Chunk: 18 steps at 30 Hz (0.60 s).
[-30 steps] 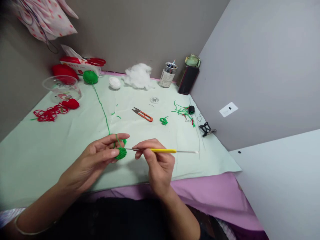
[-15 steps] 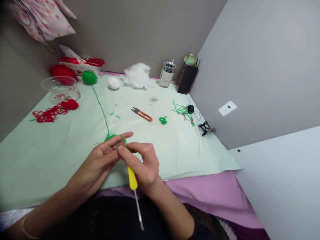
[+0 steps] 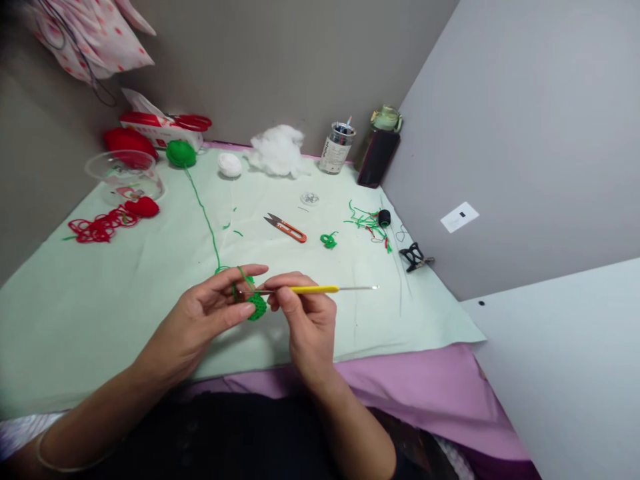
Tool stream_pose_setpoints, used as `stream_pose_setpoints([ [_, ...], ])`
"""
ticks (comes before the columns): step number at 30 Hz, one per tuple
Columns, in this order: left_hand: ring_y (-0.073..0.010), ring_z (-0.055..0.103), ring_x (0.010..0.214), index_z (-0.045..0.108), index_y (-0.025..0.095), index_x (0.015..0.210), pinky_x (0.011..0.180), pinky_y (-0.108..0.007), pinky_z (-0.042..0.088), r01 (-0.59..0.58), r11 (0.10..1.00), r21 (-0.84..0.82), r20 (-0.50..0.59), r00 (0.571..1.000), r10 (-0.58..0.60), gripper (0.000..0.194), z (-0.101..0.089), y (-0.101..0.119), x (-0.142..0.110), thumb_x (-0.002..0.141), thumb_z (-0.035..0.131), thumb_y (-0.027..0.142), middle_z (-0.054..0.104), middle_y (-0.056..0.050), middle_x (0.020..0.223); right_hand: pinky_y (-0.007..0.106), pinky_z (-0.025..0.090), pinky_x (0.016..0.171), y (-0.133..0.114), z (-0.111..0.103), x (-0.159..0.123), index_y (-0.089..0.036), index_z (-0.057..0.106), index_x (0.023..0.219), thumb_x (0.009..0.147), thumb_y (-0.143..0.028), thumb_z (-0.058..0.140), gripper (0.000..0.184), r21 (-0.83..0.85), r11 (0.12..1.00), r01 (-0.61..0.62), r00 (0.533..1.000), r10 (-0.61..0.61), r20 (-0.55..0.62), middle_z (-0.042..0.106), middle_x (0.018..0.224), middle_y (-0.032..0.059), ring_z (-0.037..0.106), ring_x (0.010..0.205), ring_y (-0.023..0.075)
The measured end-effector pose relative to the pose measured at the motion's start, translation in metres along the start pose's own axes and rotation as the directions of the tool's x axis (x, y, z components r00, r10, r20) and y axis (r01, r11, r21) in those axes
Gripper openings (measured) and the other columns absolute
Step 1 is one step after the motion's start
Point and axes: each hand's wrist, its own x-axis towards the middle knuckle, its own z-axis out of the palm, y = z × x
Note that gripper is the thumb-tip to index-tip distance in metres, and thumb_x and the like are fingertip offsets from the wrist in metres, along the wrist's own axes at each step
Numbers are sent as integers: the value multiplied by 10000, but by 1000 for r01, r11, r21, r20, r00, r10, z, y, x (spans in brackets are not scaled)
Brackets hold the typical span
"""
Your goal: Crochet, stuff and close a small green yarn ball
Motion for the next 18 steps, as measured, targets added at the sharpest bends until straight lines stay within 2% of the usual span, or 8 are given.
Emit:
stream_pose_setpoints([
  [3,-148,646,952,745,310,1263,951,-284,536,-30,998,54,-20,999,31,404,-2,1,-1,869,786,231,617,10,938,264,530,605,1,-1,3,-208,755,931,986,-341,671,167,115,992,-56,998,56,5,732,822,33,624,649,128],
  [6,-156,638,951,738,289,1269,974,-306,529,-59,992,114,-21,998,62,399,-2,1,-2,879,745,204,606,5,929,271,536,598,0,-2,6,-195,726,906,996,-359,653,202,125,988,-89,996,87,22,739,815,41,625,636,132],
  [10,-156,635,944,732,287,1272,962,-308,528,-70,984,166,-33,997,77,411,-2,2,-3,873,725,191,601,6,927,276,546,644,-3,-5,4,-202,711,932,1032,-339,605,200,114,990,-80,995,72,69,743,858,40,641,689,135],
  [13,-151,635,926,736,287,1255,960,-307,522,-86,970,228,-54,993,101,404,0,4,-5,866,709,179,601,12,906,302,557,680,-7,-8,0,-213,711,977,1055,-286,558,186,-16,1000,0,995,1,98,740,893,40,655,730,148],
  [15,-151,634,913,733,283,1255,954,-308,518,-107,948,301,-71,988,134,411,1,5,-5,862,696,169,603,16,887,318,565,705,-11,-9,-3,-220,712,1022,1062,-228,526,190,-144,983,113,987,-95,127,740,928,44,667,765,155],
  [18,-157,631,895,738,269,1249,929,-312,512,-171,884,435,-96,967,234,419,4,6,-6,850,682,154,606,14,869,359,583,757,-16,-10,-4,-221,702,1079,1053,-167,506,205,-277,914,298,944,-239,226,746,959,60,696,861,189],
])
